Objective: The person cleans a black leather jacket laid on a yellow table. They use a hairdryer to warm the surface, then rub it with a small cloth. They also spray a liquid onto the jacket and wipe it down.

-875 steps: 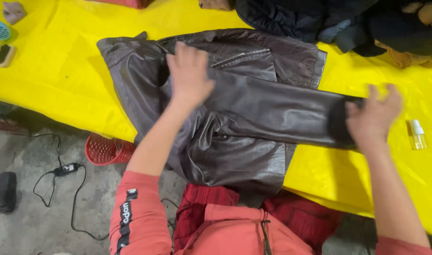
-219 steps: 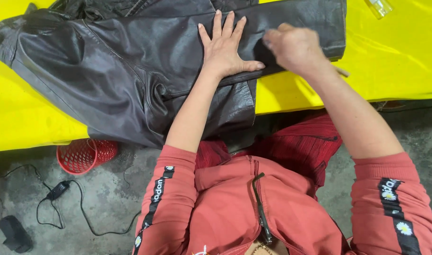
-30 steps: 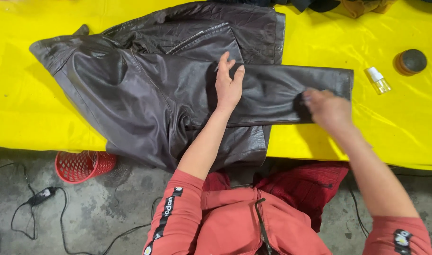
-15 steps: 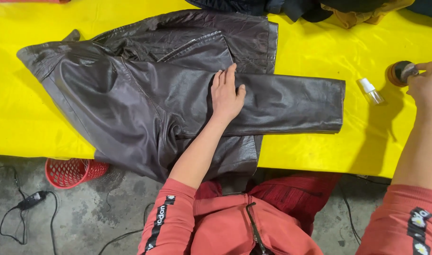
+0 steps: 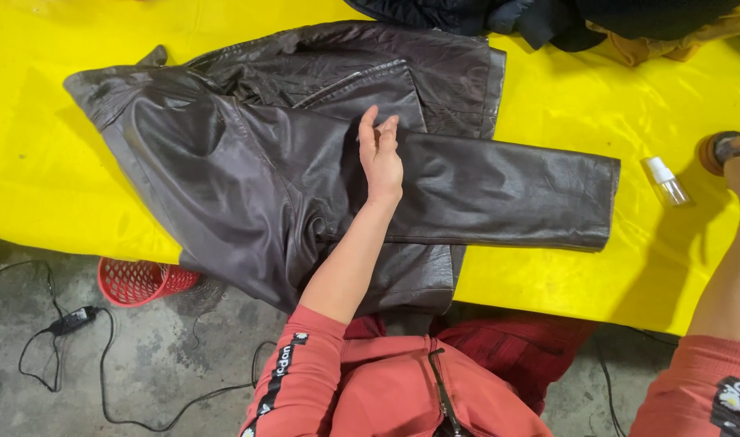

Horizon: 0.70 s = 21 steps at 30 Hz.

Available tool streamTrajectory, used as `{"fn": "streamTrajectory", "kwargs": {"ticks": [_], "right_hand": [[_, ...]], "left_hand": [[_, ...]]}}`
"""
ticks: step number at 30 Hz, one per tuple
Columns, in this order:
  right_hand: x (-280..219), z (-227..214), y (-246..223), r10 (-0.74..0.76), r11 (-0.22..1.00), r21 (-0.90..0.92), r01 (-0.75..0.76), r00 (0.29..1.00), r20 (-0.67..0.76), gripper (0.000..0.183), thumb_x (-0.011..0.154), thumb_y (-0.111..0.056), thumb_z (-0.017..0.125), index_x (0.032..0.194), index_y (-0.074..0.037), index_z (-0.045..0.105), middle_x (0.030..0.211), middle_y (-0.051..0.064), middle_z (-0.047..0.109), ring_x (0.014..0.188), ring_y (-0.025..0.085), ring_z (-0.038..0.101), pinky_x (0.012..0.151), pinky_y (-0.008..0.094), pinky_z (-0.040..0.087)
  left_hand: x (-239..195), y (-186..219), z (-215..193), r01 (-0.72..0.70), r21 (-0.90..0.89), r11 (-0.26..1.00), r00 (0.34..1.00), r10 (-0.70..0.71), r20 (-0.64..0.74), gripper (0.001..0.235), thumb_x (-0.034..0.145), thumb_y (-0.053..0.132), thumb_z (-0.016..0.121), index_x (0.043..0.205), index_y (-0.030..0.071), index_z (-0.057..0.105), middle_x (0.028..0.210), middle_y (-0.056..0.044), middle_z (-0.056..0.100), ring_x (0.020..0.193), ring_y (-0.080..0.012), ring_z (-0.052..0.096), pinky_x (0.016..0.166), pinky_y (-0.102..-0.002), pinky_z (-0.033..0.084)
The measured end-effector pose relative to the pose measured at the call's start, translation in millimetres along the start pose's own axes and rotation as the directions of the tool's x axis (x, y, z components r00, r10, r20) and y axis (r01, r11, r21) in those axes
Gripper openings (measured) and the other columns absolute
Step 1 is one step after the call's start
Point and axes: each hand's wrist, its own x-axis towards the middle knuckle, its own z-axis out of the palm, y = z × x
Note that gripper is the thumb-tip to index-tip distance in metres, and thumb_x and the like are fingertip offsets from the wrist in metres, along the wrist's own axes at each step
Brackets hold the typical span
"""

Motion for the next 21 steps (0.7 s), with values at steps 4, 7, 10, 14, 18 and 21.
{"fn": "streamTrajectory", "kwargs": {"ticks": [4, 7, 10, 14, 18, 21], "right_hand": [[42.1, 11.8, -25.0, -0.109, 0.983, 0.150, 0.105, 0.994, 0.018, 0.043, 0.095, 0.035, 0.051, 0.130, 0.019, 0.071, 0.125, 0.038, 0.061, 0.127, 0.053, 0.060, 0.114, 0.055, 0.045], [14.7, -16.3, -137.8, -0.257, 0.902, 0.365, 0.230, 0.966, 0.026, 0.054, 0.093, 0.028, 0.045, 0.132, 0.003, 0.074, 0.126, 0.024, 0.068, 0.132, 0.043, 0.064, 0.129, 0.041, 0.043], [-2.8, -95.8, -408.8, -0.095, 0.813, 0.554, -0.180, 0.897, 0.432, 0.041, 0.091, 0.018, 0.050, 0.121, -0.003, 0.069, 0.124, 0.012, 0.067, 0.116, 0.024, 0.061, 0.111, 0.034, 0.036], [-16.8, -32.5, -481.5, -0.508, 0.861, 0.146, 0.487, 0.815, 0.280, 0.034, 0.098, -0.013, 0.065, 0.129, -0.025, 0.071, 0.104, 0.001, 0.075, 0.092, 0.022, 0.072, 0.079, 0.036, 0.056], [-14.6, 31.6, -489.3, -0.551, 0.811, -0.040, 0.584, 0.783, 0.288, 0.041, 0.099, -0.020, 0.061, 0.139, -0.028, 0.065, 0.092, -0.002, 0.070, 0.075, 0.019, 0.072, 0.063, 0.030, 0.055], [-8.0, 41.4, -495.3, -0.511, 0.856, 0.114, 0.505, 0.789, 0.341, 0.037, 0.101, -0.020, 0.060, 0.137, -0.023, 0.067, 0.098, 0.002, 0.070, 0.082, 0.027, 0.073, 0.068, 0.038, 0.056]], "left_hand": [[2.0, 32.4, -8.3, 0.196, -0.162, 0.967, 0.981, -0.195, 0.021, 0.051, 0.106, 0.031, 0.057, 0.153, 0.017, 0.044, 0.136, -0.018, 0.065, 0.137, -0.0370, 0.055, 0.110, -0.053, 0.043], [8.5, 37.6, -15.3, 0.253, -0.183, 0.950, 0.965, -0.233, 0.123, 0.047, 0.109, 0.038, 0.051, 0.151, 0.017, 0.049, 0.148, -0.025, 0.056, 0.144, -0.0470, 0.043, 0.114, -0.061, 0.036], [26.3, 23.9, -20.9, 0.249, -0.266, 0.931, 0.968, -0.232, 0.094, 0.044, 0.105, 0.040, 0.048, 0.141, 0.017, 0.058, 0.125, -0.024, 0.071, 0.108, -0.0370, 0.074, 0.082, -0.045, 0.060], [32.5, 17.2, -25.7, 0.241, -0.366, 0.899, 0.966, -0.259, 0.001, 0.048, 0.106, 0.043, 0.049, 0.139, 0.009, 0.058, 0.116, -0.029, 0.072, 0.101, -0.0407, 0.074, 0.076, -0.050, 0.062], [21.1, 28.0, -21.9, 0.220, -0.313, 0.924, 0.972, -0.233, -0.006, 0.055, 0.107, 0.048, 0.050, 0.142, 0.006, 0.056, 0.120, -0.029, 0.070, 0.122, -0.0455, 0.063, 0.098, -0.061, 0.053], [24.4, 23.9, -20.4, 0.227, -0.309, 0.924, 0.971, -0.241, -0.007, 0.056, 0.107, 0.052, 0.051, 0.141, 0.007, 0.057, 0.117, -0.028, 0.072, 0.123, -0.0455, 0.062, 0.101, -0.064, 0.050]]}}
